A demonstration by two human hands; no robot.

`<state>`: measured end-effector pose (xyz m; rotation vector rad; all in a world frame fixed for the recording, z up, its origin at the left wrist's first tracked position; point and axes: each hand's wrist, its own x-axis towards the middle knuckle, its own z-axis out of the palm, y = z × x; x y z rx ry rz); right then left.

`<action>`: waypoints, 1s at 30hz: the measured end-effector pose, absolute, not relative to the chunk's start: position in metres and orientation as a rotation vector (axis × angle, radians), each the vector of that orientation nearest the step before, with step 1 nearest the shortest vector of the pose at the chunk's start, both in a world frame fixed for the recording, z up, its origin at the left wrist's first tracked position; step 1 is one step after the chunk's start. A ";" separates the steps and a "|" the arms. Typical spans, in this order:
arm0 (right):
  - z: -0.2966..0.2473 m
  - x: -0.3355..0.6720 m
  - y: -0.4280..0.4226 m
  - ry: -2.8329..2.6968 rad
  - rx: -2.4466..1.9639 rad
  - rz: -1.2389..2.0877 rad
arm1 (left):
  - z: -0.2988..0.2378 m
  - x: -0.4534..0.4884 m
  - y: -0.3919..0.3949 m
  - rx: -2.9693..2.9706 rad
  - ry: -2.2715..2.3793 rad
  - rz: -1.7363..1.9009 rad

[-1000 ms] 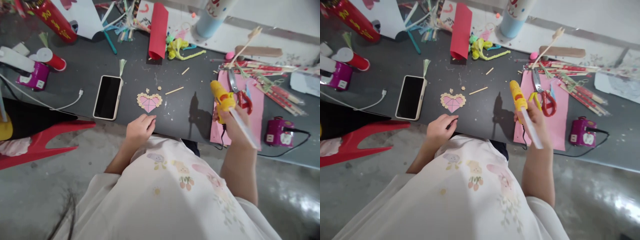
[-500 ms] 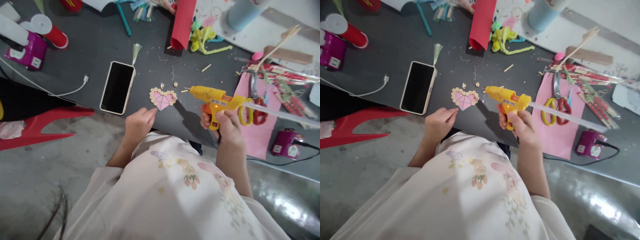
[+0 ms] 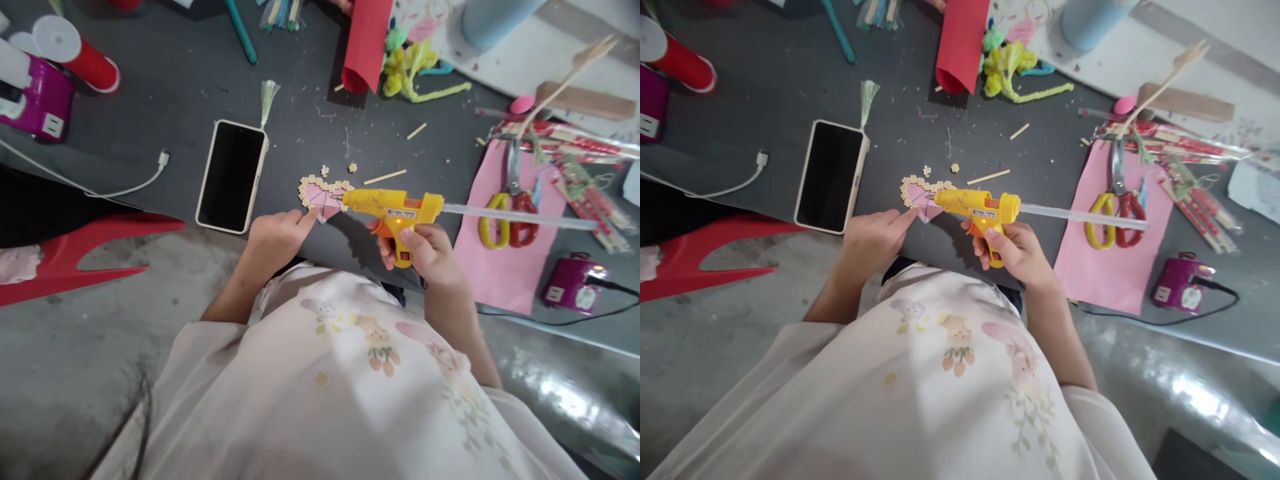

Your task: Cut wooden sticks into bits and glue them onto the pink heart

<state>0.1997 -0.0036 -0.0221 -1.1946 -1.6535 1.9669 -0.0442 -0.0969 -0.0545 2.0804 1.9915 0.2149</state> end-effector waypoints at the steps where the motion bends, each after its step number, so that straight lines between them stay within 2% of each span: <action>1: -0.023 0.199 -0.004 -1.654 -1.210 1.969 | -0.052 -0.045 -0.095 2.098 1.972 0.200; 12: -0.027 0.201 -0.007 -1.644 -1.236 1.946 | -0.043 -0.046 -0.084 2.140 1.901 0.120; 21: -0.032 0.204 -0.008 -1.592 -1.240 1.988 | -0.048 -0.048 -0.086 2.128 1.904 0.192; 24: -0.032 0.205 -0.008 -1.578 -1.238 1.987 | -0.056 -0.041 -0.091 2.064 2.047 0.278; 30: -0.029 0.209 -0.008 -1.590 -1.291 1.959 | -0.067 -0.014 -0.090 1.567 2.505 0.525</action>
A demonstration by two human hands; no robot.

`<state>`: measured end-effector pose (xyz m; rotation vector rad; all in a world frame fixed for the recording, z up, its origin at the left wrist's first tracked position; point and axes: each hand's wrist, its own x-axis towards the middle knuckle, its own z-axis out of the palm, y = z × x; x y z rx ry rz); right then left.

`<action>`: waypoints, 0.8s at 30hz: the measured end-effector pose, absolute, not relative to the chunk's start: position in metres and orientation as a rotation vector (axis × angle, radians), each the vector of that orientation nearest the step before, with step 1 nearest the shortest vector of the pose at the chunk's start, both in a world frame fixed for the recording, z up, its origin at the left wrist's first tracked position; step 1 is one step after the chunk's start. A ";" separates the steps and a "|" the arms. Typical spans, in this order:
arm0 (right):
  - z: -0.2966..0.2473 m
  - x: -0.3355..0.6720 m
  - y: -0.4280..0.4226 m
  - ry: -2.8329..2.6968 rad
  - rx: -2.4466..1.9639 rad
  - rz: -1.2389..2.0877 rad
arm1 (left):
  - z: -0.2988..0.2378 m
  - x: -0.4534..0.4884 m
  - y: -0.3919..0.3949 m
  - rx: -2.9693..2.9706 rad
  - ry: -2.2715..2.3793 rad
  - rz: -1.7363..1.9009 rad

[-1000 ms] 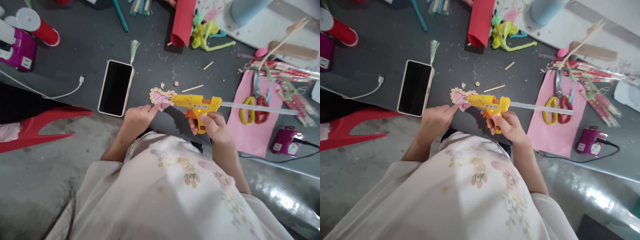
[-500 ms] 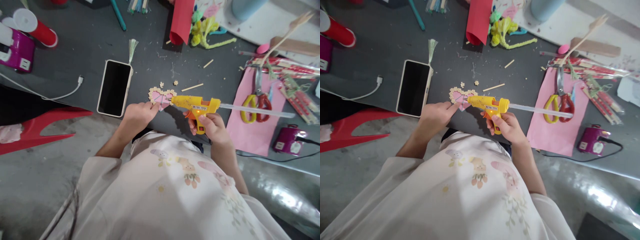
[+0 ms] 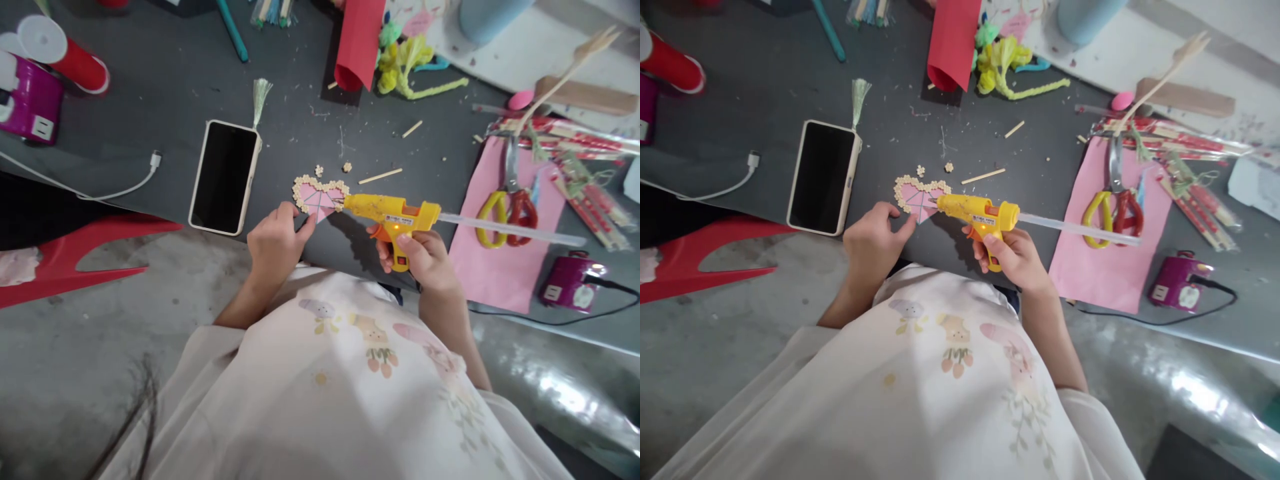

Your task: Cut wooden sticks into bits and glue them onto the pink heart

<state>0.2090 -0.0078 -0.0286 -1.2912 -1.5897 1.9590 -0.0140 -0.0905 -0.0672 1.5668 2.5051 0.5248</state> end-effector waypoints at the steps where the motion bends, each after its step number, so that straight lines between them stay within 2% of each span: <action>1: -0.028 0.210 -0.007 -1.603 -1.298 1.953 | -0.067 -0.010 -0.089 1.512 2.521 0.531; 16: -0.027 0.212 0.008 -1.691 -1.184 2.014 | -0.064 0.009 -0.077 1.199 2.641 0.497; 24: -0.033 0.209 0.015 -1.610 -1.195 2.145 | -0.072 0.007 -0.081 1.284 2.651 0.621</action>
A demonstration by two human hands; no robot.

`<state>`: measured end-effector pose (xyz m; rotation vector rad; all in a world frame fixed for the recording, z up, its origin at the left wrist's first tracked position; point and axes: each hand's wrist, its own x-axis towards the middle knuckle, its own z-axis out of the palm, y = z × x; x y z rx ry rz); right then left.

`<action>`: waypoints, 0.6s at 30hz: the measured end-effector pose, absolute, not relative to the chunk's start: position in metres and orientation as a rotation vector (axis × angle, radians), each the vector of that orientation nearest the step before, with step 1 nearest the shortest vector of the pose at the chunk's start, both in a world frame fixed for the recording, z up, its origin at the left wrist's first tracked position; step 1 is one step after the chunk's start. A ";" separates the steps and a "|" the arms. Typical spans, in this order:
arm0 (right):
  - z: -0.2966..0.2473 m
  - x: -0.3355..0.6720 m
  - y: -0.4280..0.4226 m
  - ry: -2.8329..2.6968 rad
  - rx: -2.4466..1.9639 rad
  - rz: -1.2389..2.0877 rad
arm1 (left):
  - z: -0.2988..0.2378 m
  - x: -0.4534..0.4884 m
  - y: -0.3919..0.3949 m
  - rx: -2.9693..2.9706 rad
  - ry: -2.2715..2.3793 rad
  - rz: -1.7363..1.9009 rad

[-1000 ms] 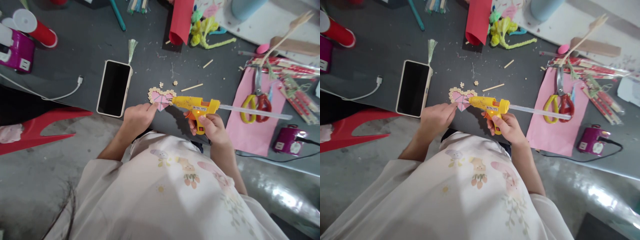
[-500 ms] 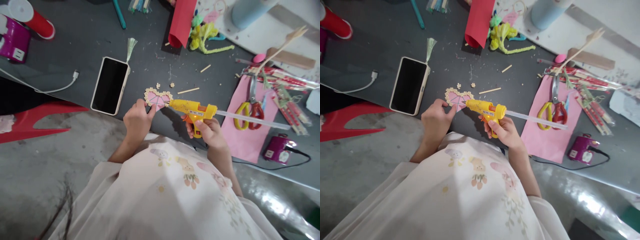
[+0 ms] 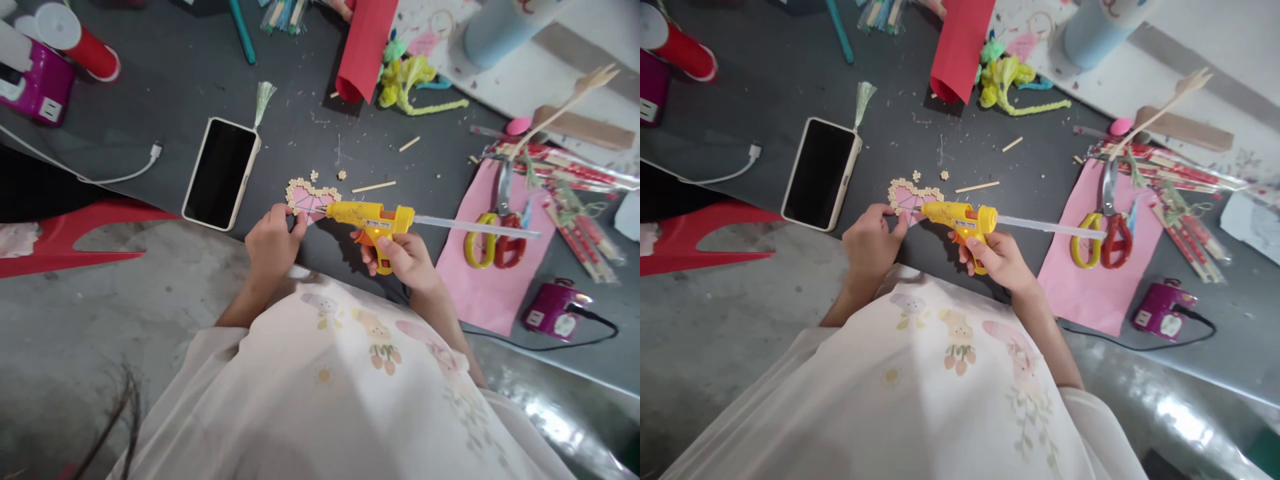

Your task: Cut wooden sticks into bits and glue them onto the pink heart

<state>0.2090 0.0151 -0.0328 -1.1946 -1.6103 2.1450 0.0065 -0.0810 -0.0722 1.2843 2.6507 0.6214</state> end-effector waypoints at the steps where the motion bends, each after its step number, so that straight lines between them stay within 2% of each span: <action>1: -0.033 0.209 0.016 -1.606 -1.188 2.157 | -0.074 0.005 -0.083 1.330 2.633 0.679; 9: -0.027 0.211 0.012 -1.467 -1.049 2.230 | -0.078 -0.006 -0.088 1.911 2.325 1.360; 18: -0.024 0.214 0.011 -1.405 -0.982 2.296 | -0.074 -0.005 -0.080 1.915 2.279 1.454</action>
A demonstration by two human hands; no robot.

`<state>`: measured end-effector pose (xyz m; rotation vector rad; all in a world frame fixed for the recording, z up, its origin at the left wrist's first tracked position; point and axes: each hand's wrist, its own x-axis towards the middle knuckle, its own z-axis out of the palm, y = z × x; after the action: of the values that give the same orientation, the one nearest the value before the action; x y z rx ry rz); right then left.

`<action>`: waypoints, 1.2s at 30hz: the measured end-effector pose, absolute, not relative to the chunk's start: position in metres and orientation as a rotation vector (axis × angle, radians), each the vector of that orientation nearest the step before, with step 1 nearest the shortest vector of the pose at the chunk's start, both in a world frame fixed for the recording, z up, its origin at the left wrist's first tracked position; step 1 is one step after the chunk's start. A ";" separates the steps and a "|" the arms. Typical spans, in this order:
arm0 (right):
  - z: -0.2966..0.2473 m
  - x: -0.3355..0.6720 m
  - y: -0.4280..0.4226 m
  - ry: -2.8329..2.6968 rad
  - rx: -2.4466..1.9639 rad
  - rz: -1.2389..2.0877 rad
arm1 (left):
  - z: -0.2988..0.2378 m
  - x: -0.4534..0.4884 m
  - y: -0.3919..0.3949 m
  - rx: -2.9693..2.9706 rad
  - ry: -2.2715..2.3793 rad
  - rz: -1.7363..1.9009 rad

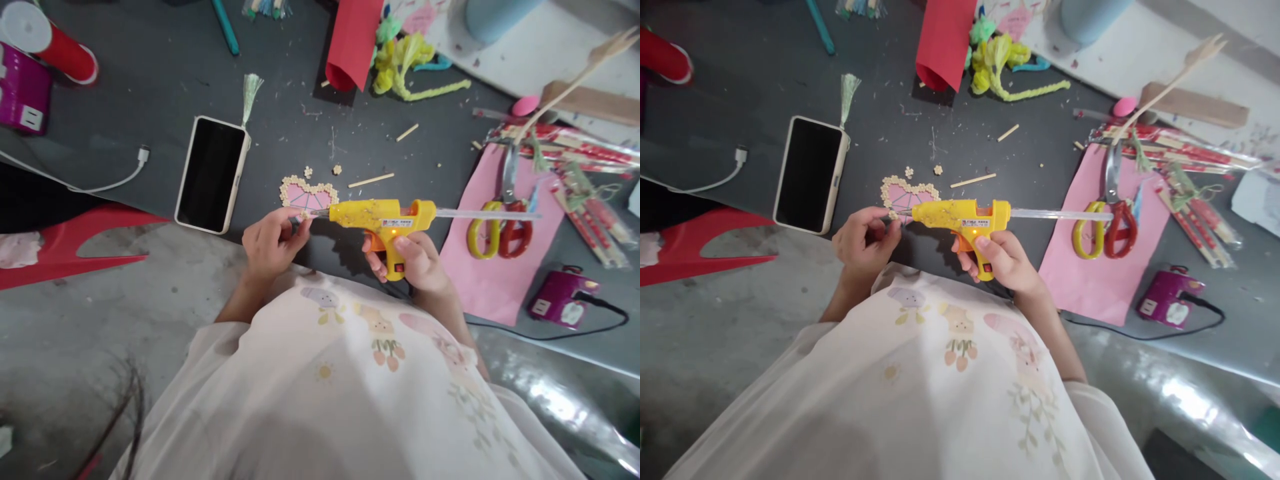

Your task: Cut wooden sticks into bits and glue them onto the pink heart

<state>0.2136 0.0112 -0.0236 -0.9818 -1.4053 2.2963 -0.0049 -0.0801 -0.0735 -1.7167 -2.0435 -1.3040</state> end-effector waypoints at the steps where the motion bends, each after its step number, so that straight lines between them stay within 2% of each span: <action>1: -0.023 0.214 0.011 -1.403 -0.980 2.295 | -0.074 -0.005 -0.080 -1.722 -2.041 -1.305; 21: -0.020 0.212 0.013 -1.445 -1.014 2.301 | -0.069 -0.006 -0.082 -1.751 -1.996 -1.303; 27: -0.019 0.211 0.012 -1.451 -1.029 2.296 | -0.072 -0.008 -0.084 -1.769 -2.113 -1.194; 36: -0.018 0.211 0.012 -1.452 -1.031 2.282 | -0.073 -0.010 -0.085 -1.832 -2.149 -1.317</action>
<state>0.2112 0.0121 -0.0180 -1.0305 -1.4522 2.2821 -0.0100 -0.0849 -0.0727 -1.8321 -2.1485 -1.3173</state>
